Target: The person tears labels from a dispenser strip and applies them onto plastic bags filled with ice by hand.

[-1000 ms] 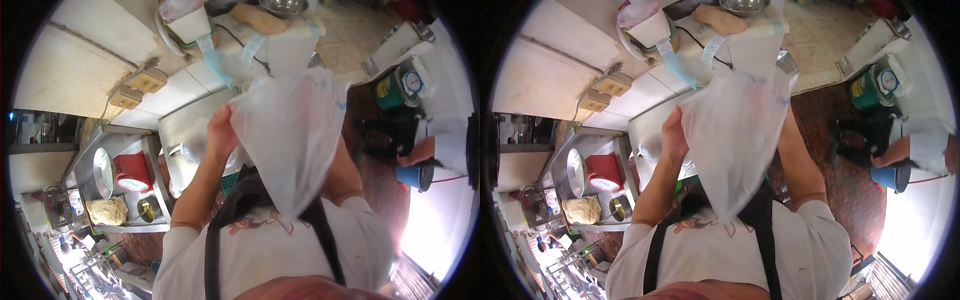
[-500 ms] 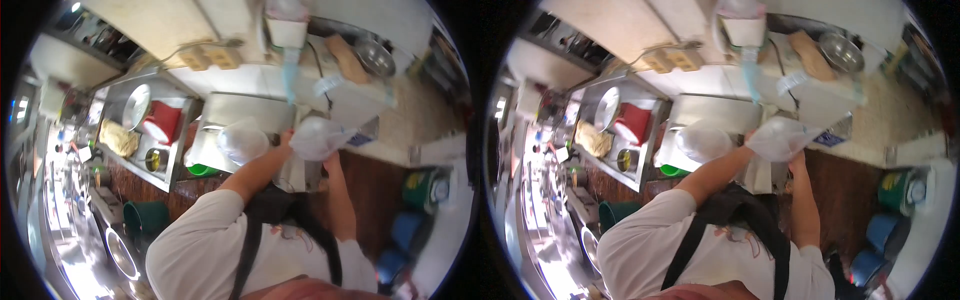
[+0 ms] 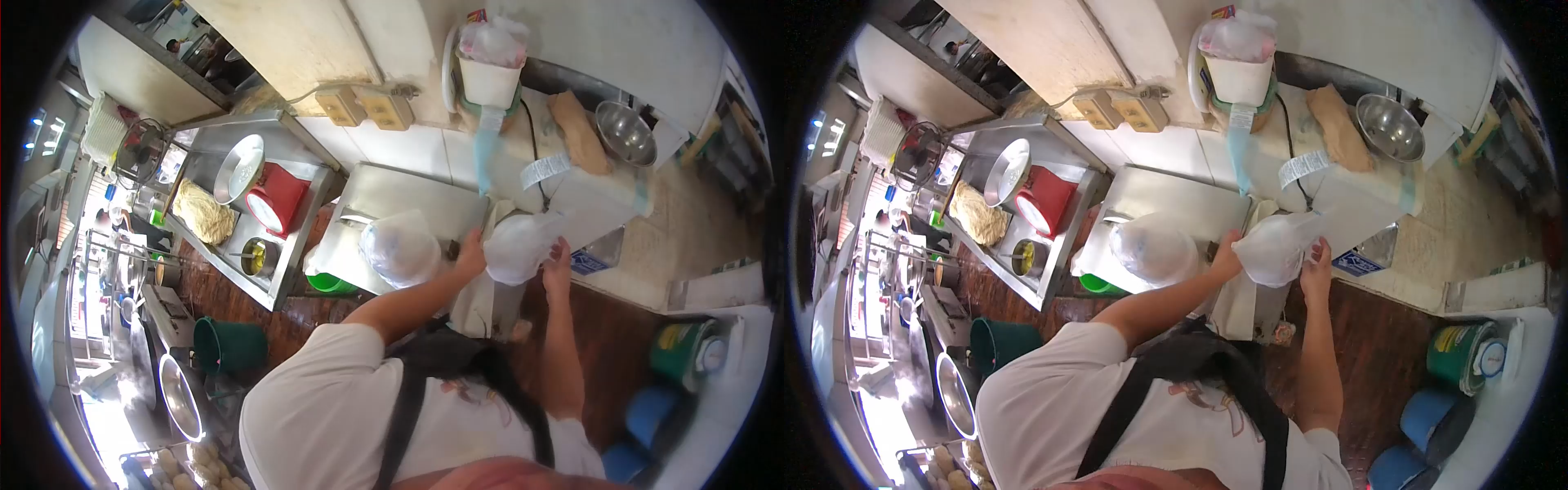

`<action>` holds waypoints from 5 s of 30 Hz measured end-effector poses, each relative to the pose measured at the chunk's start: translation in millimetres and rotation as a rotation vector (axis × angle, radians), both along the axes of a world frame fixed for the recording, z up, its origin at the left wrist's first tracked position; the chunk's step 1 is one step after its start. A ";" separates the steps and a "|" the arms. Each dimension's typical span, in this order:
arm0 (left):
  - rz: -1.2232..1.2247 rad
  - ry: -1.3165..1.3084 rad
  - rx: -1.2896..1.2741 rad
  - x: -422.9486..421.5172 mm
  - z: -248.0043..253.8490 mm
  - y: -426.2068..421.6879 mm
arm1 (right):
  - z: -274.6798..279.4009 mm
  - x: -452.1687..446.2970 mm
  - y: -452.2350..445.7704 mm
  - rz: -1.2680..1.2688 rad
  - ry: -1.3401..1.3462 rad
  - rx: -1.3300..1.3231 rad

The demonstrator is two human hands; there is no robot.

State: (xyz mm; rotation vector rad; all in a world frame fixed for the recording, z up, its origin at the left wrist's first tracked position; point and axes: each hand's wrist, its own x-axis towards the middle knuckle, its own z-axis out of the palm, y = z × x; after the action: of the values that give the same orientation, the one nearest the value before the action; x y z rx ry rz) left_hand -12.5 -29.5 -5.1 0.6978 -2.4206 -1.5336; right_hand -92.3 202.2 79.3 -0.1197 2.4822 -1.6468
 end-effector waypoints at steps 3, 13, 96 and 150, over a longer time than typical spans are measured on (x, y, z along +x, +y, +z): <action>-0.214 0.086 -0.035 28.2 60.1 9.0 | 52.6 31.4 0.0 0.274 -0.026 -0.219; -0.387 0.151 -0.392 9.1 -122.3 -7.5 | -48.3 38.6 -41.5 0.227 -0.041 -0.159; -0.291 0.489 -0.922 -158.4 381.6 -139.4 | 207.9 -65.4 -216.0 0.133 -0.193 -0.718; -0.603 0.235 -0.337 -54.0 320.5 -169.3 | 216.6 -11.1 -215.9 0.128 0.509 -0.008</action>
State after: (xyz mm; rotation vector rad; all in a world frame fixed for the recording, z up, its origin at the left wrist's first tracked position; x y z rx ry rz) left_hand -66.5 -198.8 315.4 -0.2889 -2.7293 -1.2164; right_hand -103.3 -13.7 295.9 -0.7708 2.7371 -1.7425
